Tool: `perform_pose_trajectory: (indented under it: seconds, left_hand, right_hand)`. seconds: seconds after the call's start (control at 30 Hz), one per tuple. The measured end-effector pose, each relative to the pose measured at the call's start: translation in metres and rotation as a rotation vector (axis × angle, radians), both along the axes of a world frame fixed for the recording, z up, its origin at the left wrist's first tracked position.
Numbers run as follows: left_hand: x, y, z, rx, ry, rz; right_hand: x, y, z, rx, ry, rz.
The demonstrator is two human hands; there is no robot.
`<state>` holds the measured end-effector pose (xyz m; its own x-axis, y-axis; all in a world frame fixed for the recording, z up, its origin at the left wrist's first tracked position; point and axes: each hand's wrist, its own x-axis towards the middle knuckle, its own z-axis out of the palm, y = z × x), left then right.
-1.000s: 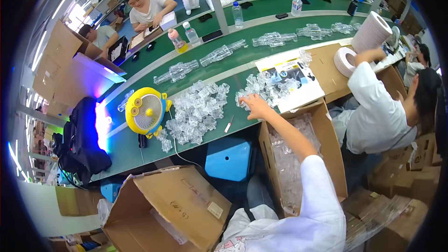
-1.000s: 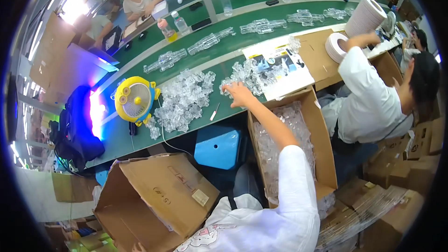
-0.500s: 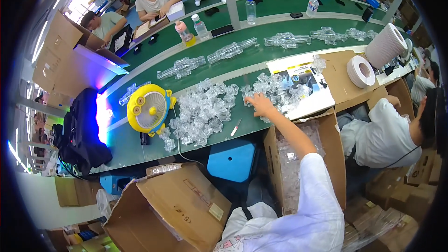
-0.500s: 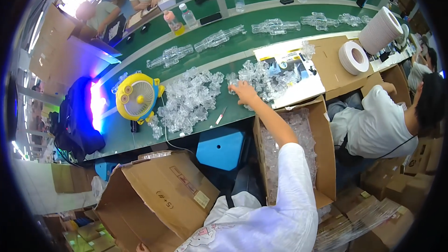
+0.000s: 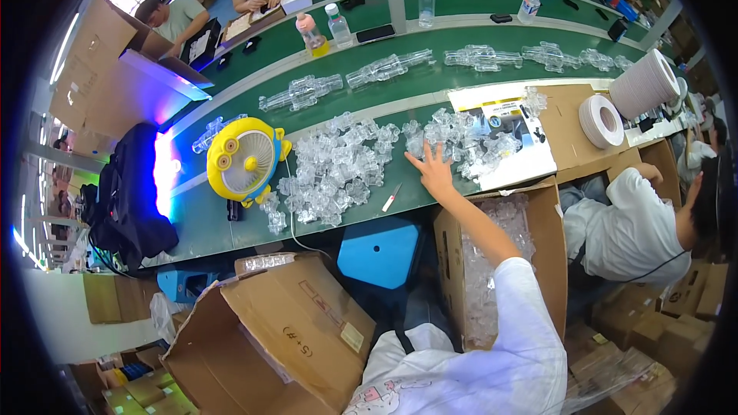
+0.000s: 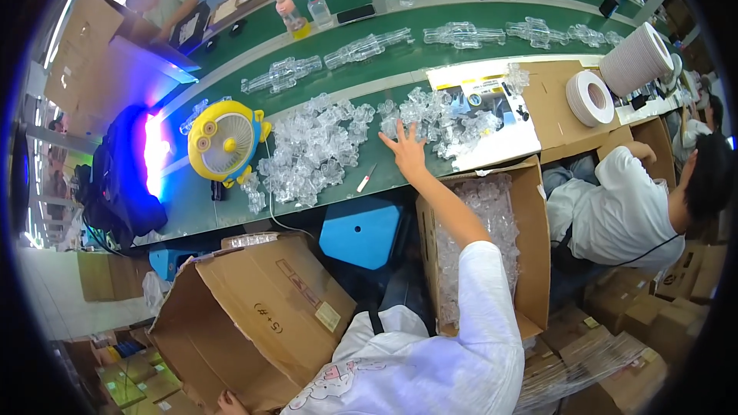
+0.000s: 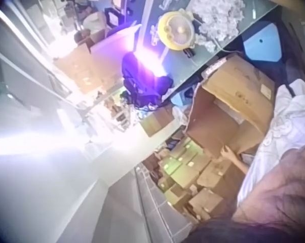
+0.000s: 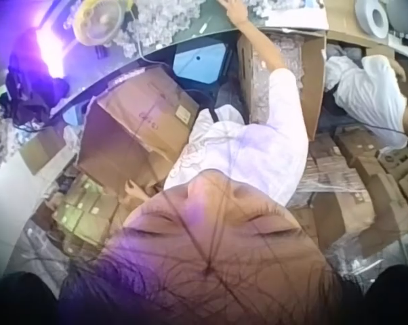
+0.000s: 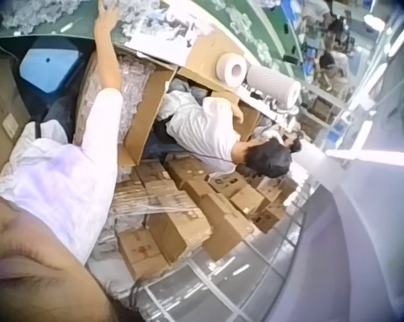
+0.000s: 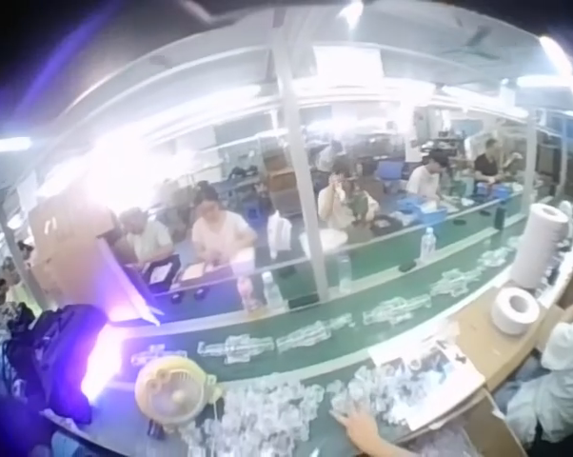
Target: Opening a cardboard box using a knife and sorting plastic components into different containers.
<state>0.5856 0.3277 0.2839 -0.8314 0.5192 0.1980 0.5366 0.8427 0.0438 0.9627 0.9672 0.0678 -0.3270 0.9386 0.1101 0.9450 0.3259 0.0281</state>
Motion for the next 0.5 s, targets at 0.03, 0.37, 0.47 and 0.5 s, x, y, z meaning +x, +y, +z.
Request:
perform_pose_trajectory:
  seconds: [0.03,0.37,0.47,0.5]
  left_hand:
    - [0.000,-0.001,-0.001,-0.004,-0.001,0.006]
    - [0.001,0.014,0.005,0.025,-0.061,0.015]
    - [-0.017,-0.011,-0.010,0.081,-0.140,0.055]
    - [-0.024,-0.015,-0.012,0.138,-0.215,0.082]
  right_hand:
    - [0.003,-0.001,0.004,-0.025,0.059,0.045]
    - [0.013,-0.005,0.016,0.022,0.160,0.089]
    - [0.012,-0.010,0.023,-0.018,0.142,0.122]
    - [0.015,-0.010,0.023,-0.016,0.137,0.125]
